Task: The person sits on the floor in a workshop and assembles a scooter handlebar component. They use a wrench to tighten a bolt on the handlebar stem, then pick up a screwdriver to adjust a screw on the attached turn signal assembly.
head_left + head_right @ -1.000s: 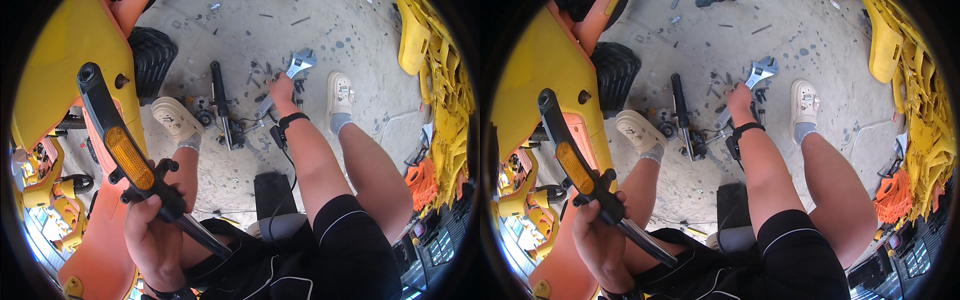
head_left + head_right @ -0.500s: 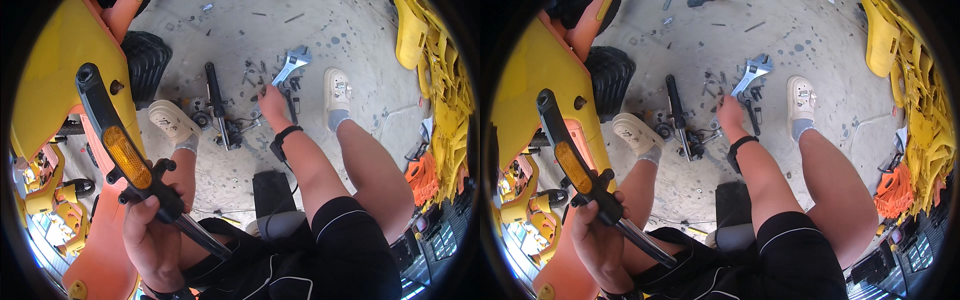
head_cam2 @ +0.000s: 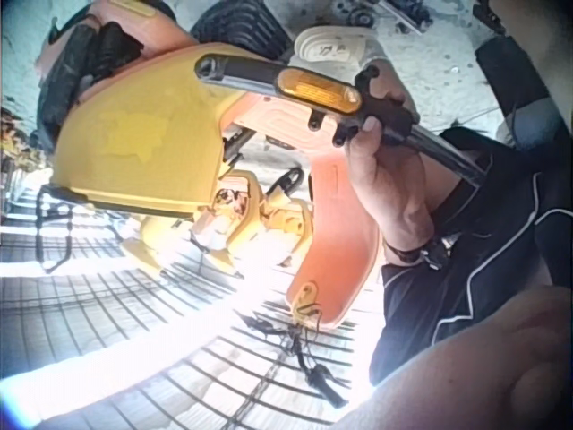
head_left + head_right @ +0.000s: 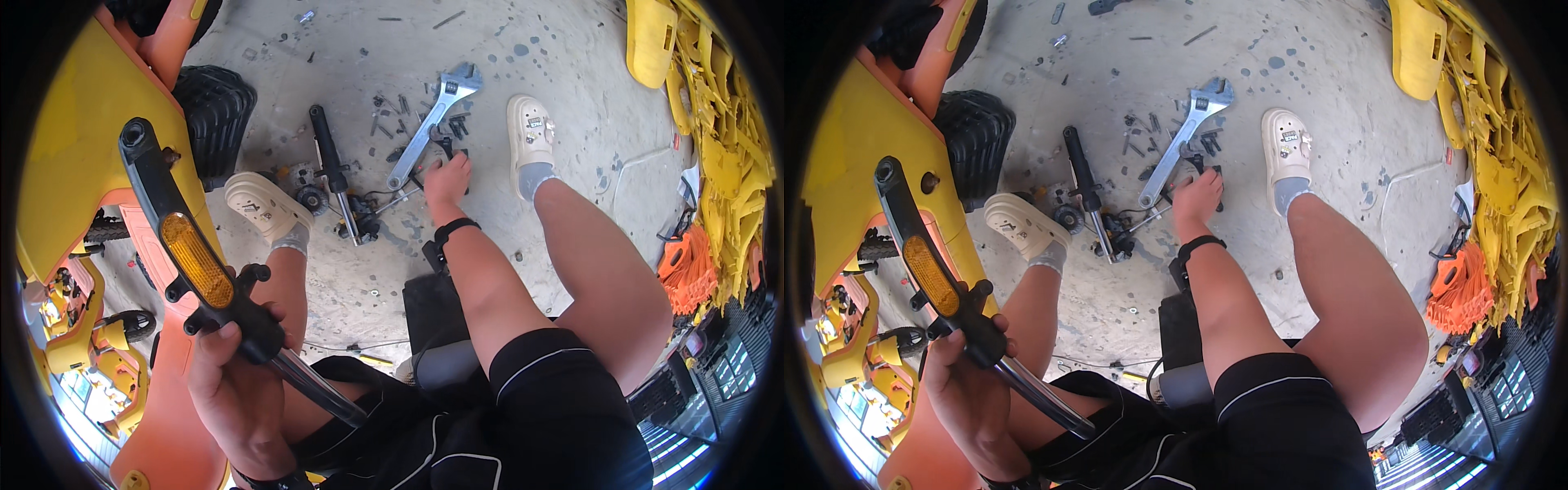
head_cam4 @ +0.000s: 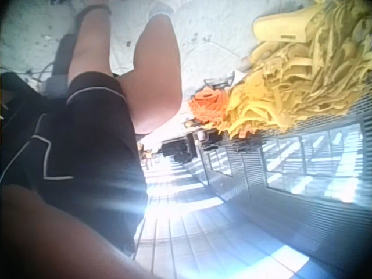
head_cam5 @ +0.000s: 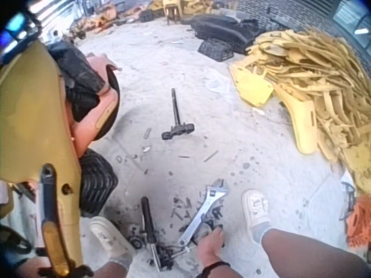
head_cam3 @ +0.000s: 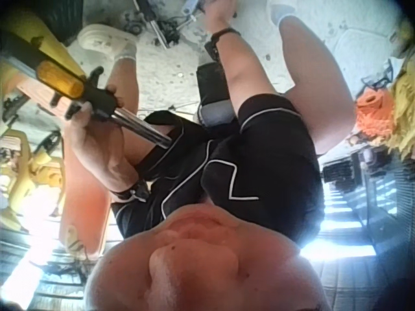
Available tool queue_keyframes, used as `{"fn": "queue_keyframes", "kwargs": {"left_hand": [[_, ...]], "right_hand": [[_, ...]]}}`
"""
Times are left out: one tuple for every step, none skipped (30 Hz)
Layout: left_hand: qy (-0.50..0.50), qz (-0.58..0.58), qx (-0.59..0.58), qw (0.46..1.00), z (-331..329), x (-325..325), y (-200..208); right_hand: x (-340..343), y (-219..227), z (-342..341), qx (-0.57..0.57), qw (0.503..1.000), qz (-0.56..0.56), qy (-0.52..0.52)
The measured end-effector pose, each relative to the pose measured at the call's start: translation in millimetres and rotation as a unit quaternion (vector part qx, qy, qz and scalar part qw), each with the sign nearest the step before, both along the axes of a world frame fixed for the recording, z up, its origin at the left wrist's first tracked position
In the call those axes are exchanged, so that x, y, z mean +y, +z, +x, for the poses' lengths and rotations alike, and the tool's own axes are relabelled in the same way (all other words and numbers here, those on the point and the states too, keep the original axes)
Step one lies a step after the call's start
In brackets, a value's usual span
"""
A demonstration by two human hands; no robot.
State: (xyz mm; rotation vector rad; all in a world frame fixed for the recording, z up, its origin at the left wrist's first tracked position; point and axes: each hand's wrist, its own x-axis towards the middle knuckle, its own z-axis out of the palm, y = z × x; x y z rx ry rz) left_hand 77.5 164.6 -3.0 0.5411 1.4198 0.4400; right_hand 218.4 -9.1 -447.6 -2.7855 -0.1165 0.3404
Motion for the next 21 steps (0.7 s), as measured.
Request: {"fn": "queue_keyframes", "kwargs": {"left_hand": [[-0.005, -0.002, -0.003, 1.0, -2.2, -0.1, -0.6], [-0.01, -0.004, -0.007, 1.0, -5.0, -1.0, -2.2], [-0.014, -0.006, -0.01, 1.0, -6.0, -2.4, -3.1], [-0.014, -0.007, -0.01, 1.0, -5.3, -4.2, -3.2], [-0.014, -0.008, -0.011, 1.0, -4.5, -5.3, -3.6], [-0.015, -0.009, -0.011, 1.0, -3.7, -6.3, -4.0], [-0.012, -0.008, -0.008, 1.0, -1.7, -7.5, -4.7], [-0.011, -0.005, -0.005, 1.0, 1.2, -9.0, -5.2], [-0.009, -0.002, -0.002, 1.0, 3.0, -10.3, -5.5], [-0.008, -0.004, 0.0, 1.0, 3.4, -11.5, -5.6], [-0.008, -0.004, 0.003, 1.0, 3.4, -12.3, -5.3], [-0.008, -0.005, 0.005, 1.0, 3.6, -13.0, -5.1], [-0.011, -0.005, -0.002, 1.0, 4.0, -13.3, -5.2], [-0.014, -0.005, -0.01, 1.0, 4.4, -13.8, -5.5], [-0.017, -0.006, -0.018, 1.0, 4.9, -14.4, -5.6], [-0.02, -0.004, -0.017, 1.0, 5.9, -15.4, -5.4], [-0.022, -0.002, -0.015, 1.0, 6.9, -15.5, -5.5], [-0.023, 0.001, -0.014, 1.0, 7.7, -15.5, -5.7], [-0.023, 0.0, -0.01, 1.0, 6.9, -15.8, -6.6], [-0.024, -0.002, -0.006, 1.0, 4.9, -16.5, -7.2], [-0.025, -0.003, -0.002, 1.0, 3.6, -16.8, -7.5]], "right_hand": [[-2.2, -0.8, 6.8, 0.01, 1.0, -0.009, -0.008], [-4.2, -0.6, 13.8, 0.026, 1.0, -0.014, 0.006], [-5.7, 0.1, 20.8, 0.042, 0.999, -0.019, 0.02], [-7.1, 0.0, 26.4, 0.058, 0.997, -0.025, 0.034], [-8.3, -1.0, 30.5, 0.055, 0.997, -0.028, 0.053], [-9.4, -2.1, 34.0, 0.053, 0.995, -0.031, 0.073], [-10.8, -3.5, 36.9, 0.05, 0.994, -0.035, 0.092], [-12.2, -5.8, 38.7, 0.047, 0.994, -0.028, 0.096], [-14.1, -8.9, 39.8, 0.043, 0.994, -0.022, 0.099], [-16.2, -11.1, 40.3, 0.04, 0.994, -0.015, 0.103], [-17.9, -11.9, 40.4, 0.039, 0.995, -0.014, 0.086], [-19.5, -12.6, 40.4, 0.039, 0.997, -0.012, 0.069], [-21.0, -13.2, 40.7, 0.038, 0.998, -0.011, 0.052], [-23.0, -13.5, 42.2, 0.043, 0.999, -0.021, 0.021], [-24.7, -13.8, 43.9, 0.047, 0.998, -0.032, -0.011], [-26.6, -13.7, 45.9, 0.051, 0.997, -0.042, -0.042], [-27.6, -12.5, 49.4, 0.083, 0.994, -0.041, -0.064], [-30.3, -10.5, 54.4, 0.114, 0.989, -0.039, -0.086], [-31.9, -8.5, 59.3, 0.146, 0.983, -0.037, -0.107], [-32.6, -6.0, 62.6, 0.157, 0.98, -0.039, -0.113], [-32.6, -3.4, 65.7, 0.17, 0.978, -0.041, -0.118]]}}
